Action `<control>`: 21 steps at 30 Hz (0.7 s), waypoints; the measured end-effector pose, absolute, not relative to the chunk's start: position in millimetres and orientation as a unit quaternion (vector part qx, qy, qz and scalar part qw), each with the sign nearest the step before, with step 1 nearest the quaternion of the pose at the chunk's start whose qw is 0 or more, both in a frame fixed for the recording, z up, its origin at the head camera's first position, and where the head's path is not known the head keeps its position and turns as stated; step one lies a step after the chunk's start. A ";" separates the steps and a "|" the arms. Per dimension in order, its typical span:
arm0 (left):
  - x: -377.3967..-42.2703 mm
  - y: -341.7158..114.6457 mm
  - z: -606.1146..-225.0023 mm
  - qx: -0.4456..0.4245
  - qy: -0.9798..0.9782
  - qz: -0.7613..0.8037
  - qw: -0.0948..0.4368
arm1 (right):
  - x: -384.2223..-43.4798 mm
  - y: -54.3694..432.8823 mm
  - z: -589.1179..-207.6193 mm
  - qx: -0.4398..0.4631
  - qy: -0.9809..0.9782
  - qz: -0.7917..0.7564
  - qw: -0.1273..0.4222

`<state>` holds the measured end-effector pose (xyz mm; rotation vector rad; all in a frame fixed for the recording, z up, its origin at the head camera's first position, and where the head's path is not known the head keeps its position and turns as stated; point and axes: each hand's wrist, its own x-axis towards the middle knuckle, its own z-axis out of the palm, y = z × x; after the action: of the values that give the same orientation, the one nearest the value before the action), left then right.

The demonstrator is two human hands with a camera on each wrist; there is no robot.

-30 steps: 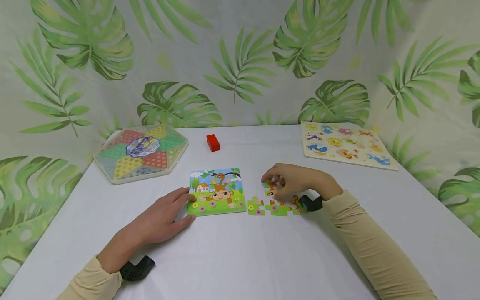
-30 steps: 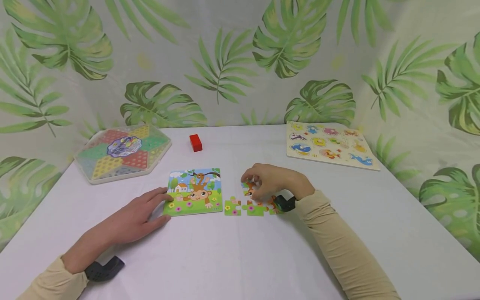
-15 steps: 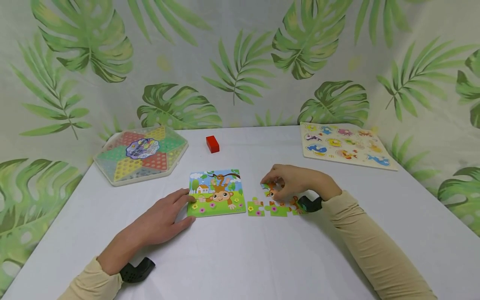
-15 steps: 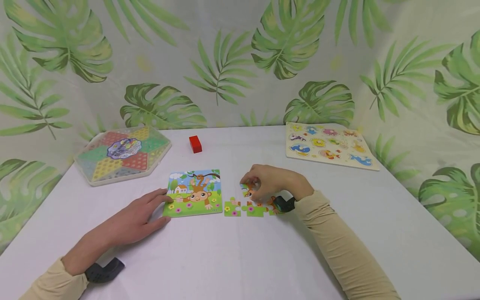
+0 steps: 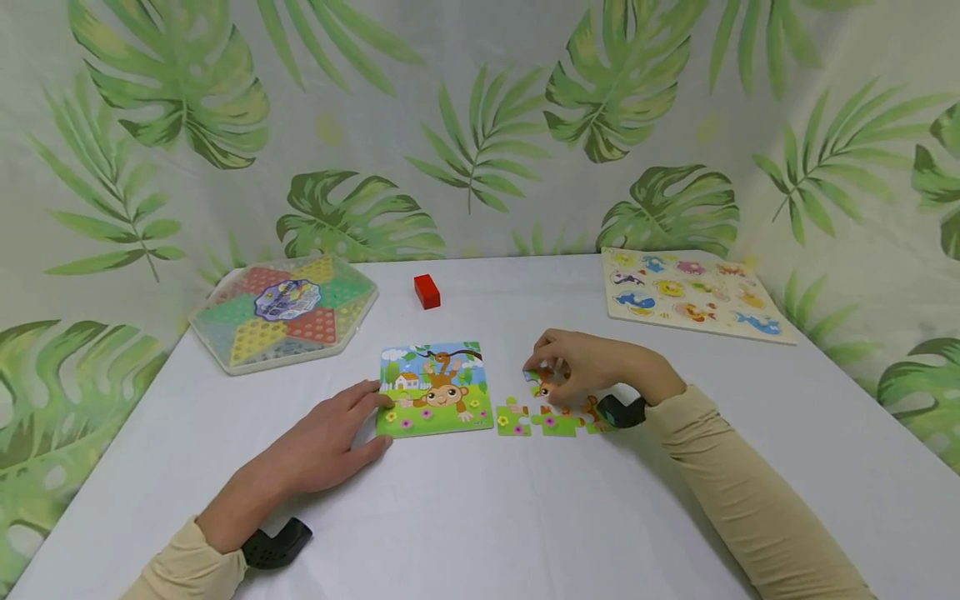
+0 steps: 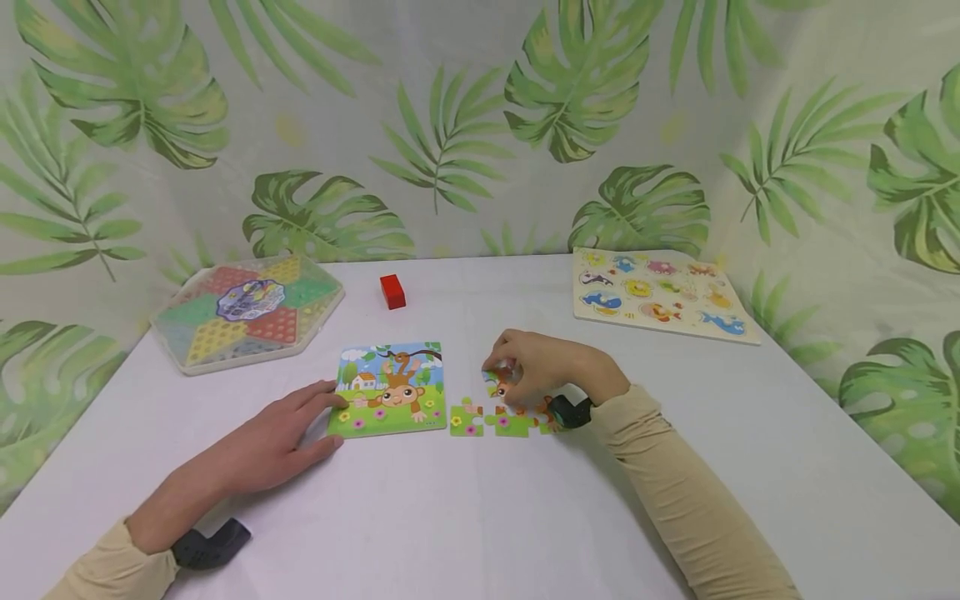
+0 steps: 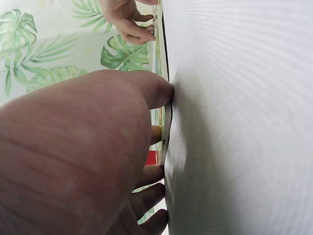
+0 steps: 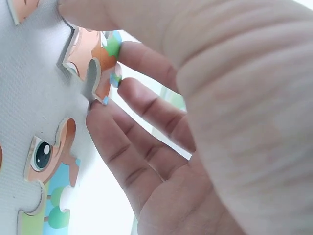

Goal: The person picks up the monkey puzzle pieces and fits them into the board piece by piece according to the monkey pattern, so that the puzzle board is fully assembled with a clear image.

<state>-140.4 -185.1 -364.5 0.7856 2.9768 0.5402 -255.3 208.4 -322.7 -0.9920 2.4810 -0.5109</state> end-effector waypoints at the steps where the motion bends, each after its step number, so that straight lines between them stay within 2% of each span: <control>1: -140.3 -185.0 -364.6 0.252 0.952 0.173 0.008 | -255.5 208.4 -323.0 -0.358 0.892 -0.182 0.209; 21: -141.3 -185.2 -364.8 0.253 0.952 0.170 0.005 | -255.8 209.9 -319.5 -0.357 0.896 -0.161 0.210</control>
<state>-141.3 -185.2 -364.8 0.7925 2.9834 0.5322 -255.8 209.9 -319.5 -0.9922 2.4923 -0.4465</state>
